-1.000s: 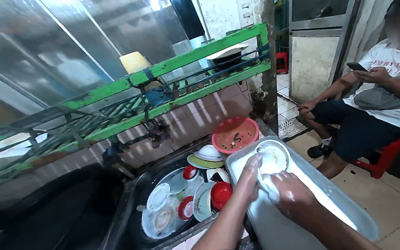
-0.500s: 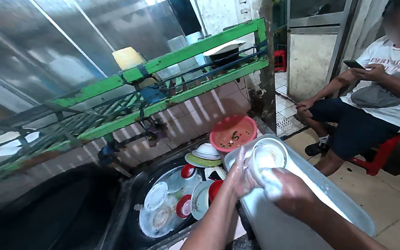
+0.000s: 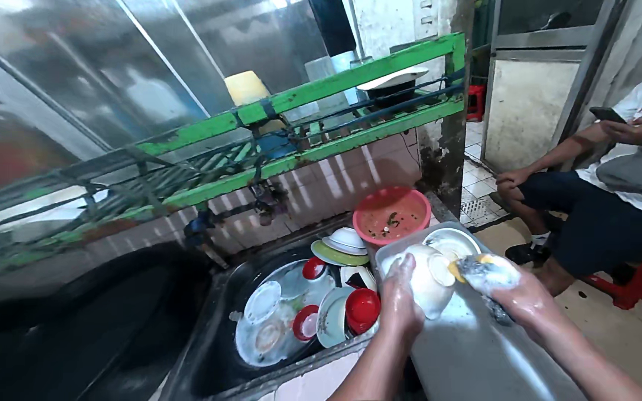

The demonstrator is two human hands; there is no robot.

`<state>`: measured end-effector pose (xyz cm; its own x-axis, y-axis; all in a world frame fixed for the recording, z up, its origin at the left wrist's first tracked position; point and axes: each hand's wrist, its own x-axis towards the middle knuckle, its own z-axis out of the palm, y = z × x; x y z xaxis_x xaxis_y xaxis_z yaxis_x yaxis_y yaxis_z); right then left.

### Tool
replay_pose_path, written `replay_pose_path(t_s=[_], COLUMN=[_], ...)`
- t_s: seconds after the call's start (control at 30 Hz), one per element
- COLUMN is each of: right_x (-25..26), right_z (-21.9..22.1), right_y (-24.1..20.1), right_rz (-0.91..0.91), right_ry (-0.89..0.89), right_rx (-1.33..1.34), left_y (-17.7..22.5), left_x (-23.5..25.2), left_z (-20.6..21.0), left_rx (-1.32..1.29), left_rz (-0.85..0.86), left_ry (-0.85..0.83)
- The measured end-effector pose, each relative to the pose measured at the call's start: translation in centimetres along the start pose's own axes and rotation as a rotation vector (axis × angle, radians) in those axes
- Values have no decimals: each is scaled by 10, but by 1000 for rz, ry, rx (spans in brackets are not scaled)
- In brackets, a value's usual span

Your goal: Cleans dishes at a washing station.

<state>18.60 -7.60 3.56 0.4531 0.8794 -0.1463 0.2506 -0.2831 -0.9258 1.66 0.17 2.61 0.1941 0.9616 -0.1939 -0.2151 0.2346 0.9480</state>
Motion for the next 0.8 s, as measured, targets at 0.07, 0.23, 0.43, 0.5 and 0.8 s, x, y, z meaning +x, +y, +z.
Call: replay_pose_path(t_s=[0.07,0.23,0.43,0.5,0.8], right_x=[-2,-7,4,1,-12], right_z=[7,28,19,36,-2], right_y=[-11,24,1,4,62], right_rz=[-142,-661,-600,-823,-166], right_ry=[-28,28,77,92,-383], right_rx=[-101,-163,-222,-259,-743], left_y=[-3,3,5,8,26], left_x=[-12,3,0,3,77], left_z=[15,-4,-6,-10,-212], left_rx=[19,118,84,76,997], left_rz=[-76,70,44,75,100], left_ry=[8,-20,-139,-124,468])
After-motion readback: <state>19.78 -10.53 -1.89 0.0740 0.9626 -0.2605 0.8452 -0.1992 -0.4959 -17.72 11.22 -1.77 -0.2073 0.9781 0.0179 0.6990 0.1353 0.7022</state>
